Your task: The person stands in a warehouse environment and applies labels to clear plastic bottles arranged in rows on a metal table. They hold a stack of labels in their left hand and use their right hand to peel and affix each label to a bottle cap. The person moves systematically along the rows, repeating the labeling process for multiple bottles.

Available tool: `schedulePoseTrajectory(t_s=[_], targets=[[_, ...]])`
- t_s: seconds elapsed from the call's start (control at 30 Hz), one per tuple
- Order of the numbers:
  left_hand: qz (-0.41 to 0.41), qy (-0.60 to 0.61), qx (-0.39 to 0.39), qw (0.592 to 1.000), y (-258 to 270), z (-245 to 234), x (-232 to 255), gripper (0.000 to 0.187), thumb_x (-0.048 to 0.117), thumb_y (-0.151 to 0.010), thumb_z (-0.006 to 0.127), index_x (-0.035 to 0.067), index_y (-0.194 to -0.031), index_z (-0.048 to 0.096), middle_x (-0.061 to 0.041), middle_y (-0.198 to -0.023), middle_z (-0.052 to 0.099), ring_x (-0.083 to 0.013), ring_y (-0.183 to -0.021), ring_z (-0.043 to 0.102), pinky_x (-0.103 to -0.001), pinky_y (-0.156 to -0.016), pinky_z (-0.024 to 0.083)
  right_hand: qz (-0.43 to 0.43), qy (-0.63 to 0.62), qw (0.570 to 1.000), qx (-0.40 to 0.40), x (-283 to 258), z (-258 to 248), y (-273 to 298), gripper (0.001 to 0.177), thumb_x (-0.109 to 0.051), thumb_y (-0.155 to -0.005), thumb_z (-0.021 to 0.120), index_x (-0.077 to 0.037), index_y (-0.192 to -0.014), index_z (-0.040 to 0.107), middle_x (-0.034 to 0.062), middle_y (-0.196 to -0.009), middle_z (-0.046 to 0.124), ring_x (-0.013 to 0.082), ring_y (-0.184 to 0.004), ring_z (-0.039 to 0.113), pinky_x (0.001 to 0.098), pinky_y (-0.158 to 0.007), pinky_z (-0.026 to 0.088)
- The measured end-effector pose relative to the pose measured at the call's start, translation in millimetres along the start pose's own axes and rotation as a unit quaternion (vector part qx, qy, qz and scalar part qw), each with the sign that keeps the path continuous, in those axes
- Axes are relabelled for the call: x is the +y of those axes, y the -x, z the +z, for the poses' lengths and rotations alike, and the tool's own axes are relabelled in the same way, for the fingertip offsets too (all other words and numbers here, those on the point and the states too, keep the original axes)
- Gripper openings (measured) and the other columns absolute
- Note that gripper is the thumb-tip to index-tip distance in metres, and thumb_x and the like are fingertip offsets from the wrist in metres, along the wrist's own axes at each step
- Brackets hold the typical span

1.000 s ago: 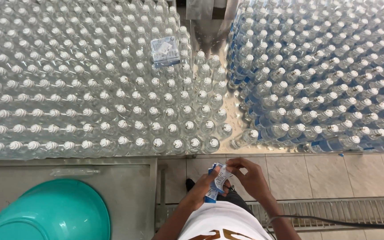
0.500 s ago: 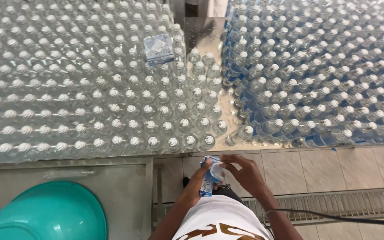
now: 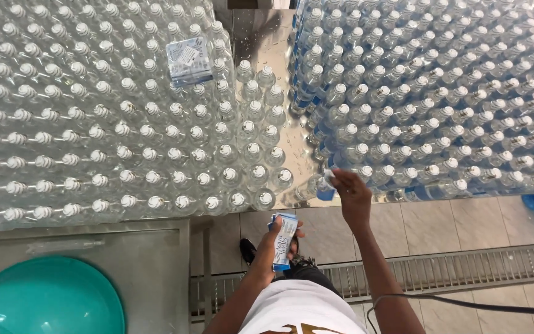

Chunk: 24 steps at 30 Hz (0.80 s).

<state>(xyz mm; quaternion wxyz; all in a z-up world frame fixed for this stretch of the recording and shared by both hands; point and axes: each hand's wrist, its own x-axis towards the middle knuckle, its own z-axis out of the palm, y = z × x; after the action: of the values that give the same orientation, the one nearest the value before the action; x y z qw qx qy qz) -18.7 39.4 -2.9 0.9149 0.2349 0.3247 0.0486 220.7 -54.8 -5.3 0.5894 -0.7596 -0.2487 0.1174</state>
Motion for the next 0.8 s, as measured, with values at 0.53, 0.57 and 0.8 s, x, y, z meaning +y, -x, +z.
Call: schedulePoseTrajectory(t_s=[0.53, 0.57, 0.8], targets=[[0.09, 0.092, 0.146, 0.981, -14.9, 37.9, -52.1, 0.075, 0.063, -0.098, 0.056, 0.002, -0.139, 0.071, -0.01, -0.104, 0.073, -0.0106, -0.066, 0.059, -0.024, -0.053, 0.045, -0.093, -0.013, 0.983, -0.157, 35.0, -20.0, -27.4, 0.04, 0.019, -0.1, 0.059, -0.003, -0.131, 0.07, 0.0139, -0.125, 0.079, 0.0284, -0.118, 0.08, 0.041, -0.107, 0.067], [0.099, 0.097, 0.141, 0.98, -18.2, 38.8, -57.3, 0.074, 0.063, -0.098, 0.057, 0.002, -0.138, 0.071, -0.011, -0.104, 0.074, -0.0114, -0.066, 0.059, -0.025, -0.053, 0.045, -0.093, 0.009, 0.984, -0.151, 39.8, -21.0, -27.4, 0.031, 0.006, -0.103, 0.065, -0.007, -0.131, 0.073, 0.0101, -0.125, 0.08, 0.0249, -0.117, 0.08, 0.0386, -0.102, 0.066], [0.105, 0.099, 0.161, 0.976, -22.9, 47.4, -74.4, 0.078, 0.064, -0.098, 0.056, 0.001, -0.142, 0.071, -0.01, -0.105, 0.074, -0.0103, -0.067, 0.058, -0.023, -0.053, 0.045, -0.115, 0.076, 0.974, -0.179, 80.2, -30.5, -15.9, 0.031, -0.01, -0.109, 0.067, -0.011, -0.14, 0.071, 0.0119, -0.14, 0.076, 0.0276, -0.13, 0.074, 0.0417, -0.101, 0.064]])
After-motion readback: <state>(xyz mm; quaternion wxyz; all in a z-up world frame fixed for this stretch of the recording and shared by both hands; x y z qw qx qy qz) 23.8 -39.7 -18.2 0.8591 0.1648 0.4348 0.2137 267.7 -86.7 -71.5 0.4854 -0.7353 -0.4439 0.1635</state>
